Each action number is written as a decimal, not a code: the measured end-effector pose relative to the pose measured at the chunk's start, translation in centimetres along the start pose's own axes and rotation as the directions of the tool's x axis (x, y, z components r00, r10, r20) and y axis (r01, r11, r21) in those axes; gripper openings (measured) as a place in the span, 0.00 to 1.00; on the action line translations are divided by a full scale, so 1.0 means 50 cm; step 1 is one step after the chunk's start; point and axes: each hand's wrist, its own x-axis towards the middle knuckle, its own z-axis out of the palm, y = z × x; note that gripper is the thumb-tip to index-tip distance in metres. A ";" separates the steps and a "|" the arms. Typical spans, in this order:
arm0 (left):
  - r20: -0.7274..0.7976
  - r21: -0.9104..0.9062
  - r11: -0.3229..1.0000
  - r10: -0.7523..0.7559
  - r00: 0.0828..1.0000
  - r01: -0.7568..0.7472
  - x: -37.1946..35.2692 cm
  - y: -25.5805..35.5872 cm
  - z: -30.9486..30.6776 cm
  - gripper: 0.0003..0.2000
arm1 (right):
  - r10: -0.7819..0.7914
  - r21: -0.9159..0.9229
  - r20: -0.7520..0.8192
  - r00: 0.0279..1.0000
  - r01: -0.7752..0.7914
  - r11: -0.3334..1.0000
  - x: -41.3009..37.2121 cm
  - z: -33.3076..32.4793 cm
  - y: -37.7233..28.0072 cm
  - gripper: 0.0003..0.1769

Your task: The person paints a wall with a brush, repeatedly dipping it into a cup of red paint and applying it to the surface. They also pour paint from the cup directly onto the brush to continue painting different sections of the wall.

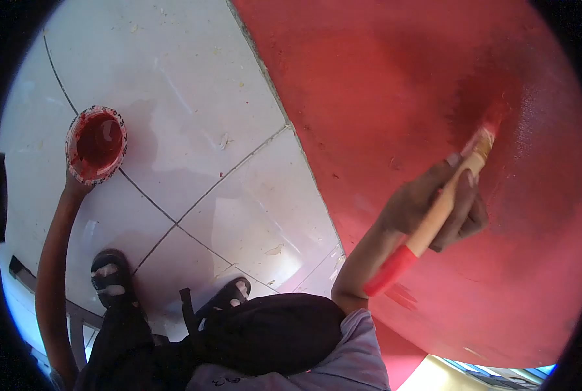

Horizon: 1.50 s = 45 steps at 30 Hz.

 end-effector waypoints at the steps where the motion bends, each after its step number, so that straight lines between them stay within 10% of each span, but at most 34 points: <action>1: -0.008 -0.006 1.000 -0.011 1.000 0.011 -0.002 -0.005 0.001 0.34 | 0.001 0.068 0.051 0.999 -0.004 0.998 -0.014 0.007 -0.010 0.10; 8: -0.012 -0.001 0.999 -0.033 0.999 0.033 0.001 0.002 0.001 0.37 | -0.147 0.617 0.531 0.835 -0.261 0.743 -0.243 0.124 -0.261 0.27; 11: -0.006 0.049 0.998 0.036 0.999 -0.036 0.010 0.014 0.002 0.39 | -0.142 0.689 0.485 0.863 -0.277 0.669 -0.211 0.143 -0.261 0.15; 15: -0.011 -0.017 1.000 -0.001 1.000 0.001 0.024 0.052 0.008 0.40 | 0.196 0.560 0.331 0.923 -0.359 0.747 -0.089 0.141 -0.121 0.09; 20: -0.020 -0.080 0.996 -0.035 0.999 0.033 0.016 0.047 0.008 0.40 | 0.107 0.205 -0.059 0.993 -0.093 0.974 0.078 0.072 -0.101 0.04; 30: -0.032 0.106 0.994 0.037 0.999 -0.034 0.031 0.072 0.008 0.36 | -0.179 0.666 0.548 0.817 -0.297 0.684 -0.164 0.186 -0.327 0.22; 38: -0.061 0.025 0.999 0.026 0.998 -0.025 0.042 0.092 0.014 0.33 | -0.158 0.693 0.351 0.923 -0.143 0.707 -0.029 0.237 -0.207 0.20; 45: -0.046 0.180 0.981 0.086 0.995 -0.076 0.050 0.113 0.012 0.31 | 0.115 0.267 0.205 0.972 -0.169 0.949 0.205 0.105 -0.074 0.09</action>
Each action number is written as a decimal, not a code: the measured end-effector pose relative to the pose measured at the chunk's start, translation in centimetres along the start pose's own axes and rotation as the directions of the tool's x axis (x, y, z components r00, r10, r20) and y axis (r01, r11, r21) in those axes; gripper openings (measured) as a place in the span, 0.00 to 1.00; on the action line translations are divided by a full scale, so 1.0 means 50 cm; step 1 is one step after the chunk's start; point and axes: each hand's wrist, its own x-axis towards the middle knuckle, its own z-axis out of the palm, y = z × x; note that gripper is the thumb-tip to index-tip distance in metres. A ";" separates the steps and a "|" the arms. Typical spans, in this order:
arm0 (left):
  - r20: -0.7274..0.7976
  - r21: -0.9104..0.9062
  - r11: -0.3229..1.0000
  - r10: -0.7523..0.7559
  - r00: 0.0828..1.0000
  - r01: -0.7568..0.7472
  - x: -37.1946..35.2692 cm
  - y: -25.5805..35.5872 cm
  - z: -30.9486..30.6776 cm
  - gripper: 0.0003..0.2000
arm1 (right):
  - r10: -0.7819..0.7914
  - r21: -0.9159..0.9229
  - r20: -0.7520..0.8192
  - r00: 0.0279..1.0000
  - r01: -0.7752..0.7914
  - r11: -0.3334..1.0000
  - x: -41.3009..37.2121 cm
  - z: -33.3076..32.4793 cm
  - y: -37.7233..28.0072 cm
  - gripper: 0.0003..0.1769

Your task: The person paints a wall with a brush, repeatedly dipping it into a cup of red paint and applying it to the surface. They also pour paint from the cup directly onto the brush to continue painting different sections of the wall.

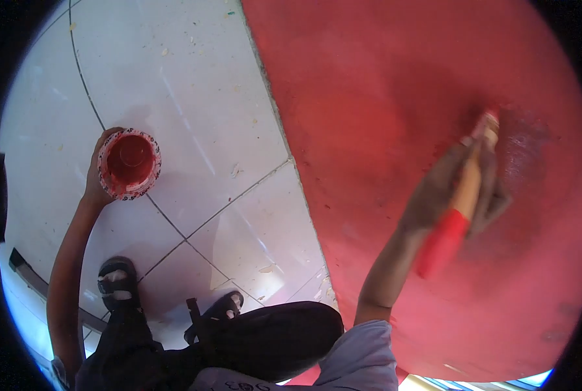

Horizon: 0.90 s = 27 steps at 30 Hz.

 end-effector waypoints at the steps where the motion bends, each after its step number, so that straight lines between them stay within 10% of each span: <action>1: -0.007 -0.011 1.000 0.002 1.000 -0.002 0.002 0.005 0.001 0.30 | -0.051 0.109 0.039 0.998 0.046 0.993 -0.027 0.028 0.000 0.09; 6: 0.006 0.076 0.994 0.072 0.997 -0.072 0.008 0.006 -0.008 0.30 | -0.264 0.252 0.323 0.909 0.186 0.950 -0.226 0.248 -0.127 0.14; 8: -0.001 0.087 0.994 0.073 0.997 -0.073 0.007 0.001 -0.006 0.31 | -0.215 0.368 0.501 0.838 0.019 0.930 -0.272 0.286 -0.182 0.16; 18: -0.006 0.170 0.981 0.094 0.996 -0.092 0.006 -0.005 -0.005 0.34 | -0.046 0.193 -0.059 0.997 0.056 0.980 0.014 0.145 -0.063 0.10; 22: 0.014 0.136 0.989 0.049 0.999 -0.050 0.009 -0.002 -0.011 0.34 | -0.154 0.405 0.075 0.985 0.111 0.908 -0.054 0.243 -0.099 0.17; 23: 0.002 0.141 0.988 0.064 0.998 -0.063 0.008 0.000 -0.011 0.34 | -0.299 0.144 0.224 0.927 0.272 0.951 -0.096 0.271 -0.114 0.18; 27: -0.017 0.137 0.990 0.032 0.999 -0.029 0.007 0.003 -0.008 0.35 | -0.257 0.482 0.375 0.891 0.049 0.875 -0.182 0.346 -0.202 0.18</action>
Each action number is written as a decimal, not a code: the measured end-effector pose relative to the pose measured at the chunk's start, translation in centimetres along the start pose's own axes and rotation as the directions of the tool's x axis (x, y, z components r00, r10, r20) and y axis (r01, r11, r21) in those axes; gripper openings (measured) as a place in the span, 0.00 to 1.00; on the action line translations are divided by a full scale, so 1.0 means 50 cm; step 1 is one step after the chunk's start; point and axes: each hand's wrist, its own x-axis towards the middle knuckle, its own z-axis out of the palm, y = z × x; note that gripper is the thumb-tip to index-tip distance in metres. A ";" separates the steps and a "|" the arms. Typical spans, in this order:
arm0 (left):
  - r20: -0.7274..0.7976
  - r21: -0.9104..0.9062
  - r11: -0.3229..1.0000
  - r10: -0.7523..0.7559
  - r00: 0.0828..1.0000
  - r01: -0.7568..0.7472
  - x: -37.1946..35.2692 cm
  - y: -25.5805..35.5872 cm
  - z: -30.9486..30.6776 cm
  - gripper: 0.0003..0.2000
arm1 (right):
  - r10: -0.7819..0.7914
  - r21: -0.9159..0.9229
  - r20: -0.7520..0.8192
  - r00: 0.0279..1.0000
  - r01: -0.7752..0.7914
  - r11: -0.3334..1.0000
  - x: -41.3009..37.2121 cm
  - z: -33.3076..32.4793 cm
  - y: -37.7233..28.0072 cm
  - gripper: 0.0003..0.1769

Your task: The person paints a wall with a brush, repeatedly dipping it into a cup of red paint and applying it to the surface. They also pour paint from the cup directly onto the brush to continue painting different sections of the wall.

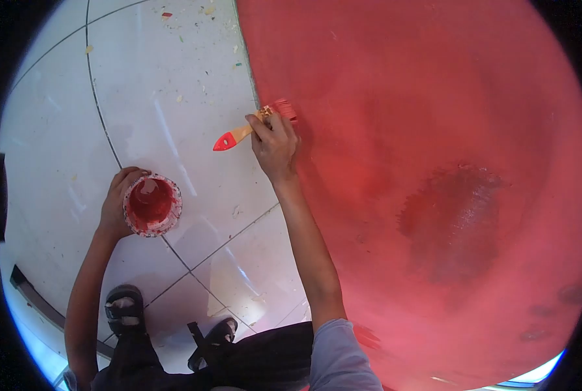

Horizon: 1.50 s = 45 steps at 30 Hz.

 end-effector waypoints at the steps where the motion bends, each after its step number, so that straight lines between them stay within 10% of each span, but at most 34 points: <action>1: -0.008 0.002 1.000 -0.001 1.000 0.001 0.000 0.003 -0.002 0.35 | 0.008 0.075 -0.010 1.000 -0.008 0.997 0.007 0.004 -0.005 0.18; 9: -0.030 -0.017 0.999 0.038 0.999 -0.039 0.002 -0.003 0.000 0.36 | -0.090 -0.169 -0.513 0.854 0.002 0.986 0.200 -0.257 0.010 0.21; 14: -0.025 -0.027 0.999 0.034 0.999 -0.035 0.001 0.000 -0.002 0.35 | -0.102 -0.338 -0.068 0.992 0.073 0.938 0.110 -0.012 0.029 0.12; 16: -0.016 -0.026 0.999 0.029 0.999 -0.030 -0.001 -0.007 0.000 0.34 | -0.006 -0.123 -0.002 1.000 0.005 0.992 0.082 0.081 -0.013 0.11; 28: -0.025 -0.058 0.998 0.002 1.000 -0.003 -0.002 -0.004 0.005 0.32 | -0.094 -0.182 -0.481 0.872 0.006 0.983 0.206 -0.253 0.023 0.21; 30: -0.045 -0.097 0.995 0.009 0.999 -0.014 -0.006 -0.013 0.010 0.32 | -0.081 0.031 -0.450 0.889 0.106 0.994 0.182 -0.210 0.033 0.21; 31: -0.051 -0.111 0.994 0.007 0.999 -0.012 -0.003 -0.010 0.008 0.32 | -0.183 -0.320 -0.166 0.969 0.123 0.939 0.157 -0.179 0.036 0.18; 33: -0.067 -0.145 0.989 0.009 0.998 -0.019 -0.005 -0.005 0.004 0.32 | -0.071 -0.289 0.045 0.996 0.081 0.954 0.094 -0.091 -0.002 0.18; 36: -0.062 -0.116 0.993 0.012 0.998 -0.019 -0.008 -0.013 0.006 0.34 | 0.183 -0.005 -0.068 0.981 -0.184 0.983 0.061 -0.058 -0.105 0.13; 41: -0.024 -0.076 0.996 0.033 0.999 -0.034 -0.003 -0.003 0.001 0.35 | 0.714 0.630 -0.177 0.678 -0.479 0.611 0.082 -0.154 -0.207 0.09; 44: -0.079 -0.140 0.988 0.050 0.996 -0.061 -0.011 -0.020 0.023 0.36 | 0.943 0.844 0.142 0.300 -0.535 0.043 0.108 -0.237 -0.252 0.09; 45: -0.129 -0.127 0.988 0.067 0.989 -0.083 -0.005 -0.022 0.018 0.37 | 0.929 0.889 0.167 0.331 -0.459 0.004 0.101 -0.251 -0.257 0.09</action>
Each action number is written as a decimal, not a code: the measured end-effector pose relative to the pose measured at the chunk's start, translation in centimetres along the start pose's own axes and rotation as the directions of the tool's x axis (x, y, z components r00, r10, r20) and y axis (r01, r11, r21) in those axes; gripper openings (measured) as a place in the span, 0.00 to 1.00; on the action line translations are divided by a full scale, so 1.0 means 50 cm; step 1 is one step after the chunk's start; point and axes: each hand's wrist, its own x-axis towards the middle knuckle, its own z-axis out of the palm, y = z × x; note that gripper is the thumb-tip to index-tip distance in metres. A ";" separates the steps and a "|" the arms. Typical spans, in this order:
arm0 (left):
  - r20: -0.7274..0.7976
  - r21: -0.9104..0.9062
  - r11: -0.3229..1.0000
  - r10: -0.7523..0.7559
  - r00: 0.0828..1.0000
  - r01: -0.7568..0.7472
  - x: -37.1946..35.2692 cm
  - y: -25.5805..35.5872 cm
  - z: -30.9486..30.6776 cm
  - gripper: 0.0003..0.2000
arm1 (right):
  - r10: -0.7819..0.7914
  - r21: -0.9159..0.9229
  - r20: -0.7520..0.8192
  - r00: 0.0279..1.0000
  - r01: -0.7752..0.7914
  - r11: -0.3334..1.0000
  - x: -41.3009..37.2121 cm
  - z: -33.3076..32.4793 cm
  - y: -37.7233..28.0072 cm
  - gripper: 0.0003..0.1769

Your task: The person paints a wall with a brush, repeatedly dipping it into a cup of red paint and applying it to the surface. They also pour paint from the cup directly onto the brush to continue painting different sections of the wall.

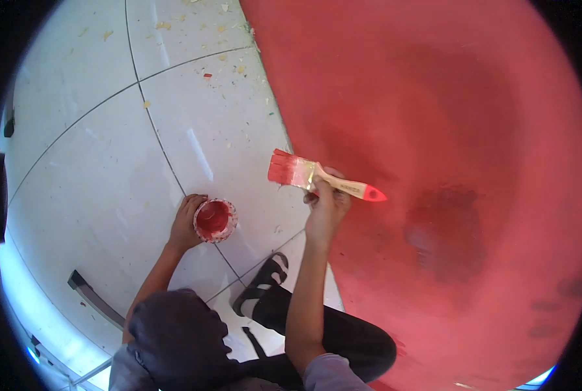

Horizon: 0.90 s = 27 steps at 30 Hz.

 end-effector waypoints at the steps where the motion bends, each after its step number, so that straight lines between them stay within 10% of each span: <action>1: -0.042 0.005 1.000 0.020 0.999 -0.020 0.006 0.004 0.000 0.38 | 0.007 0.090 0.039 0.999 -0.011 0.996 -0.012 -0.015 0.000 0.10; 8: -0.244 0.165 0.981 -0.061 0.968 0.103 0.086 -0.032 -0.023 0.37 | -0.051 -0.079 0.320 0.946 0.081 0.994 -0.069 0.020 0.042 0.11; 17: -0.235 0.231 0.968 -0.042 0.971 0.097 0.095 -0.037 -0.018 0.39 | -0.234 -0.346 0.721 0.653 0.631 0.694 -0.093 0.120 0.148 0.13; 27: -0.174 0.265 0.958 -0.063 0.983 0.109 0.098 -0.031 -0.029 0.36 | -0.088 -0.465 0.799 0.594 0.705 0.535 -0.079 0.175 0.210 0.10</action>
